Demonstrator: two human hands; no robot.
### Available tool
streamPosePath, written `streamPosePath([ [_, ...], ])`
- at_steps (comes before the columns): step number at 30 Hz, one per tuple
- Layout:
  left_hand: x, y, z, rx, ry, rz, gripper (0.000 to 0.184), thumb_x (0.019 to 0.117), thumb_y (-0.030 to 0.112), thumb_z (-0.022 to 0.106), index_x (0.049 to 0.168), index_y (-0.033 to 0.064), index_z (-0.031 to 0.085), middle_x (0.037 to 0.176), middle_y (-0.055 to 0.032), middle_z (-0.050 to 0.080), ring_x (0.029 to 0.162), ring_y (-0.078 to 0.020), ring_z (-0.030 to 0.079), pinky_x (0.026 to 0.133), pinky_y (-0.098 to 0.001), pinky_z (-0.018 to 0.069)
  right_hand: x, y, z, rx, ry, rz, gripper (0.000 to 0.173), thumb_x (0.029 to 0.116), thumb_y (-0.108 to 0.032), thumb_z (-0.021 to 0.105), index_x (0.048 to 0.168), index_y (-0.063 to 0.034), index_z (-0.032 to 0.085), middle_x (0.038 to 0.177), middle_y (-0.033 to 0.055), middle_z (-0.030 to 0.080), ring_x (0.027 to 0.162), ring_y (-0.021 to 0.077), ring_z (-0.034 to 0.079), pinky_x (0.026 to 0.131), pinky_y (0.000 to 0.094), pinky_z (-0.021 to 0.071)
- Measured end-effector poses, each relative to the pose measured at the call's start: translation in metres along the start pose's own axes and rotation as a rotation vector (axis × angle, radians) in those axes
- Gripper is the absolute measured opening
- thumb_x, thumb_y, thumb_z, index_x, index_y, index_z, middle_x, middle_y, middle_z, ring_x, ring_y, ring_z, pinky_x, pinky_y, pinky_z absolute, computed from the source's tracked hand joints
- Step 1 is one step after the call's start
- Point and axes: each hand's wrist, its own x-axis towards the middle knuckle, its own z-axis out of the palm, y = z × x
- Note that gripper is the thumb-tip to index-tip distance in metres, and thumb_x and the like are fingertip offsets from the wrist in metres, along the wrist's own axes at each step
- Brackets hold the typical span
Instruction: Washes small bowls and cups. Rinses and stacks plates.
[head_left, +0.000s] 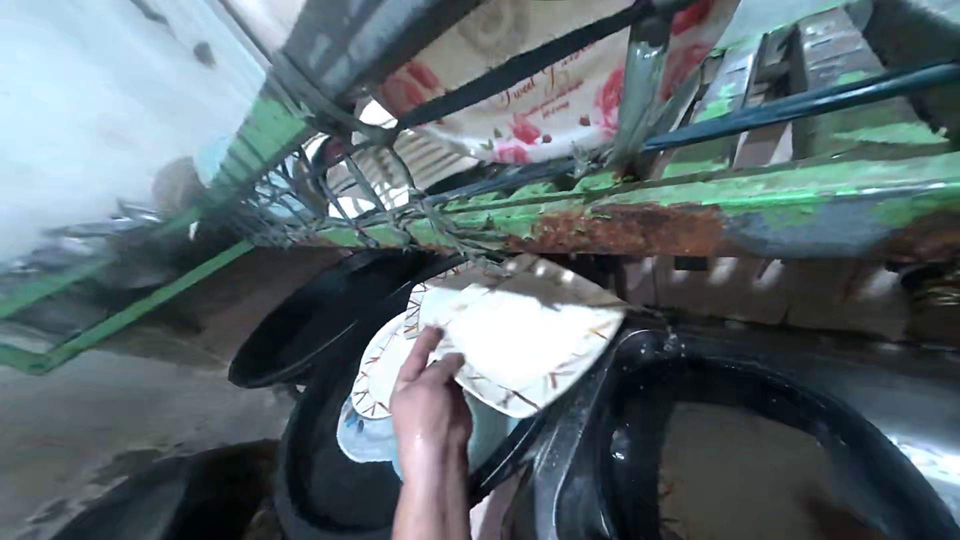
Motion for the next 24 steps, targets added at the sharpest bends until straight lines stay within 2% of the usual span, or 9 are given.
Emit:
streamPosePath([
  [3,0.009,-0.012,-0.015,-0.196,0.166,-0.108,0.038,0.0949,-0.010,0.045,0.131,-0.0007,0.048,0.105,-0.0081,0.056,0.077,-0.0127,0.061,0.069,-0.0295,0.0570,0.006,0.005,0.001,0.150,0.060,-0.060,0.050,0.1101,-0.030,0.043,0.147,0.0038,0.041,0.134,0.0219,0.056,0.113,0.0209,0.059,0.097,0.0400,0.0506],
  [4,0.002,-0.013,-0.012,-0.192,0.183,-0.090,0.040,0.0950,-0.010,0.044,0.135,-0.0025,0.045,0.109,-0.0101,0.055,0.081,-0.0137,0.061,0.073,-0.0310,0.0576,0.005,0.005,0.001,0.194,0.087,-0.092,0.052,0.1105,-0.032,0.040,0.148,0.0041,0.039,0.137,0.0225,0.054,0.118,0.0218,0.057,0.100,0.0413,0.0487],
  [8,-0.069,-0.025,0.025,0.182,-0.183,0.195,0.067,0.1021,0.015,0.049,0.162,0.0040,0.021,0.166,-0.0138,0.026,0.145,-0.0163,0.040,0.115,-0.0356,0.0398,0.003,0.001,0.000,0.304,0.111,-0.161,0.059,0.1108,-0.043,0.032,0.151,-0.0008,0.041,0.147,0.0175,0.051,0.131,0.0191,0.053,0.108,0.0419,0.0460],
  [9,-0.091,-0.042,0.040,0.229,-0.366,0.252,0.068,0.1035,0.023,0.049,0.162,0.0040,0.021,0.168,-0.0122,0.025,0.149,-0.0163,0.036,0.118,-0.0360,0.0374,0.003,0.001,0.001,0.306,0.117,-0.153,0.059,0.1102,-0.045,0.034,0.150,-0.0016,0.044,0.145,0.0168,0.054,0.129,0.0192,0.055,0.106,0.0426,0.0476],
  [11,-0.126,-0.102,0.072,0.417,-0.778,0.356,0.053,0.1040,0.020,0.051,0.149,-0.0067,0.045,0.163,-0.0192,0.035,0.152,-0.0264,0.032,0.123,-0.0410,0.0328,0.002,-0.003,0.003,0.309,0.120,-0.109,0.058,0.1104,-0.044,0.036,0.148,-0.0016,0.046,0.143,0.0179,0.055,0.127,0.0221,0.055,0.104,0.0449,0.0473],
  [13,-0.149,-0.166,0.098,0.843,-1.133,0.306,0.055,0.1070,0.032,0.047,0.151,-0.0007,0.046,0.165,-0.0217,0.029,0.156,-0.0366,0.021,0.126,-0.0492,0.0211,0.000,-0.007,0.003,0.317,0.141,-0.080,0.056,0.1103,-0.043,0.038,0.147,-0.0012,0.048,0.143,0.0191,0.055,0.127,0.0253,0.056,0.104,0.0476,0.0470],
  [17,-0.206,-0.238,0.105,1.069,-1.158,0.270,0.069,0.1028,0.042,0.050,0.153,-0.0042,0.042,0.163,-0.0258,0.031,0.154,-0.0420,0.021,0.127,-0.0580,0.0102,-0.003,-0.014,0.004,0.271,0.200,-0.003,0.062,0.1093,-0.048,0.038,0.145,0.0002,0.051,0.144,0.0225,0.055,0.131,0.0316,0.054,0.107,0.0521,0.0443],
  [21,-0.261,-0.211,0.131,0.881,-1.484,0.357,0.057,0.1069,0.046,0.043,0.153,0.0130,0.050,0.159,-0.0098,0.045,0.150,-0.0312,0.036,0.125,-0.0594,0.0154,0.000,-0.008,0.000,0.117,0.113,-0.109,0.053,0.1119,-0.035,0.033,0.147,0.0028,0.048,0.144,0.0225,0.056,0.134,0.0305,0.054,0.113,0.0487,0.0433],
  [24,-0.225,-0.213,0.138,1.084,-1.404,0.487,0.049,0.1074,0.039,0.043,0.150,0.0158,0.054,0.157,-0.0087,0.048,0.148,-0.0324,0.039,0.122,-0.0654,0.0179,-0.001,-0.009,-0.001,0.185,0.095,-0.144,0.044,0.1108,-0.023,0.040,0.146,0.0024,0.049,0.140,0.0215,0.058,0.128,0.0267,0.058,0.108,0.0442,0.0467],
])
